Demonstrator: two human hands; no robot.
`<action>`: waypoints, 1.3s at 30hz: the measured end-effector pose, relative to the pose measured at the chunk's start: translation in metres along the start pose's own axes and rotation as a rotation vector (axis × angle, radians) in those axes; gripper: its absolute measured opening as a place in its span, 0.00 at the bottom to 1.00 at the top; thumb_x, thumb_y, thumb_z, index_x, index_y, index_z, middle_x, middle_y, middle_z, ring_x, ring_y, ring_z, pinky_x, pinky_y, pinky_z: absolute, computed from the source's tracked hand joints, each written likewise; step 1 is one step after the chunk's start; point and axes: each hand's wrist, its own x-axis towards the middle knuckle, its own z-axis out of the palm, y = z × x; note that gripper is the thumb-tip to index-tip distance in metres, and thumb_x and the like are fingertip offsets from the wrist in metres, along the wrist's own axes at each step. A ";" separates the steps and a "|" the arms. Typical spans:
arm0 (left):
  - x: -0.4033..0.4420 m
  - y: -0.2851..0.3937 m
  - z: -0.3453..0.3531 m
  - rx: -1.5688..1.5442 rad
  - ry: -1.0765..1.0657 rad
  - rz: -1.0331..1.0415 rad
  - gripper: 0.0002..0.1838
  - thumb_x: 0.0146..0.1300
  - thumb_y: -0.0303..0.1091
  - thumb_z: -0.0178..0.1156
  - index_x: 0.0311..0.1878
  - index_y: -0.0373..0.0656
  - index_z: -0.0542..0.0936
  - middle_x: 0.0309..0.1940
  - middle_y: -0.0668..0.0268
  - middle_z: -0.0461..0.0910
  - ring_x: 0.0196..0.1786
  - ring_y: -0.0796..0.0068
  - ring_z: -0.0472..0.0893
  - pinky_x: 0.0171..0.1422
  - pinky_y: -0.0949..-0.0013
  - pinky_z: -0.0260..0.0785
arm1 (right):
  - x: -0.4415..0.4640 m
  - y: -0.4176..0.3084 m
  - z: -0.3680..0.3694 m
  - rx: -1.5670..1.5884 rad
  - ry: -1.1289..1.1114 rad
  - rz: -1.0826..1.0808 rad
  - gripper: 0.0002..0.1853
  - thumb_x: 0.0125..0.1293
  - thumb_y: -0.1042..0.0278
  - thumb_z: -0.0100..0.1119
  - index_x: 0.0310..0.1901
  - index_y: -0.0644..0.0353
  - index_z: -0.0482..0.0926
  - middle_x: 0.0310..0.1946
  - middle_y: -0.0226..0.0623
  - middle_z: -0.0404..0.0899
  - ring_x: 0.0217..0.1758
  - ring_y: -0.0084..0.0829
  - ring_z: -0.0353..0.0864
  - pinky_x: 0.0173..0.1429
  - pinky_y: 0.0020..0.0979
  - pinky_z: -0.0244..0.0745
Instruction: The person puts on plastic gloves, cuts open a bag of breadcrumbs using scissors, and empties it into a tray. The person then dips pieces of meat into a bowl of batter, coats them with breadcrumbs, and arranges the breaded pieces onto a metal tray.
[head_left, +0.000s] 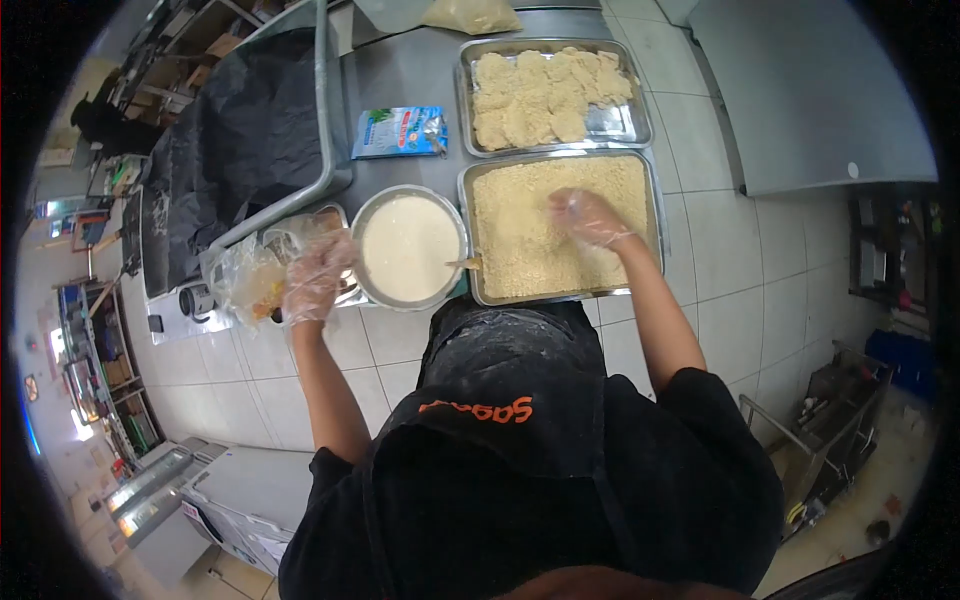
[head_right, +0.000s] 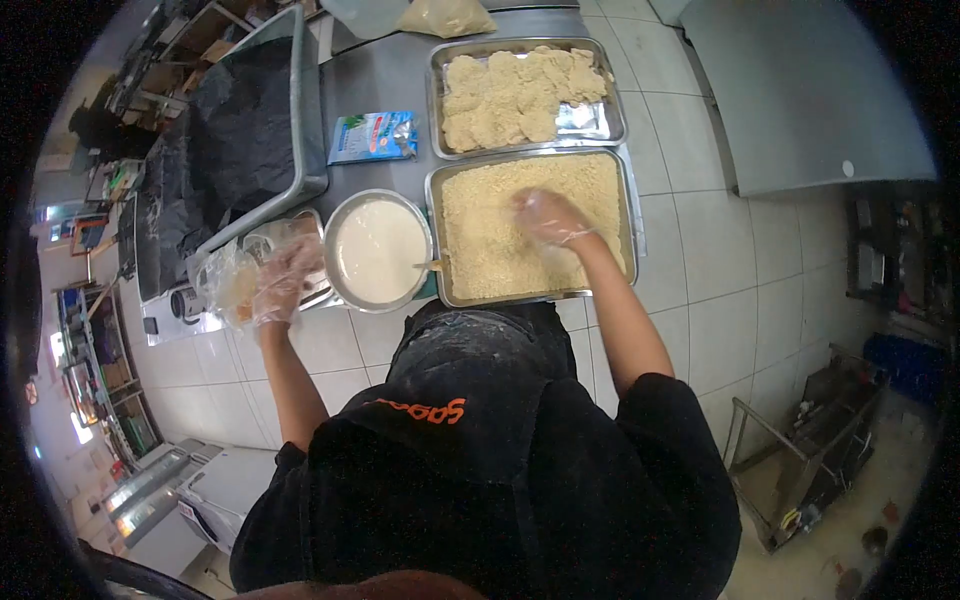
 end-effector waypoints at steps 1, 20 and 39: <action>-0.003 -0.006 -0.015 0.044 0.088 -0.064 0.23 0.63 0.46 0.61 0.53 0.38 0.80 0.39 0.65 0.84 0.39 0.77 0.83 0.37 0.73 0.73 | 0.014 0.020 -0.002 -0.002 -0.010 -0.014 0.25 0.59 0.60 0.61 0.55 0.64 0.76 0.51 0.54 0.79 0.59 0.45 0.76 0.64 0.39 0.68; 0.099 -0.153 -0.078 0.965 0.268 -0.069 0.20 0.67 0.48 0.49 0.52 0.48 0.81 0.50 0.47 0.79 0.55 0.47 0.77 0.61 0.55 0.69 | 0.004 -0.037 0.083 -0.795 -0.074 -0.169 0.52 0.59 0.39 0.59 0.76 0.57 0.43 0.78 0.44 0.38 0.80 0.46 0.37 0.78 0.55 0.36; 0.201 -0.281 -0.022 1.236 -0.124 -0.082 0.21 0.69 0.42 0.45 0.56 0.44 0.79 0.60 0.57 0.76 0.61 0.58 0.77 0.61 0.52 0.72 | 0.064 0.019 0.028 -0.144 -0.127 -0.121 0.35 0.60 0.52 0.65 0.63 0.69 0.70 0.58 0.55 0.75 0.58 0.42 0.78 0.62 0.37 0.72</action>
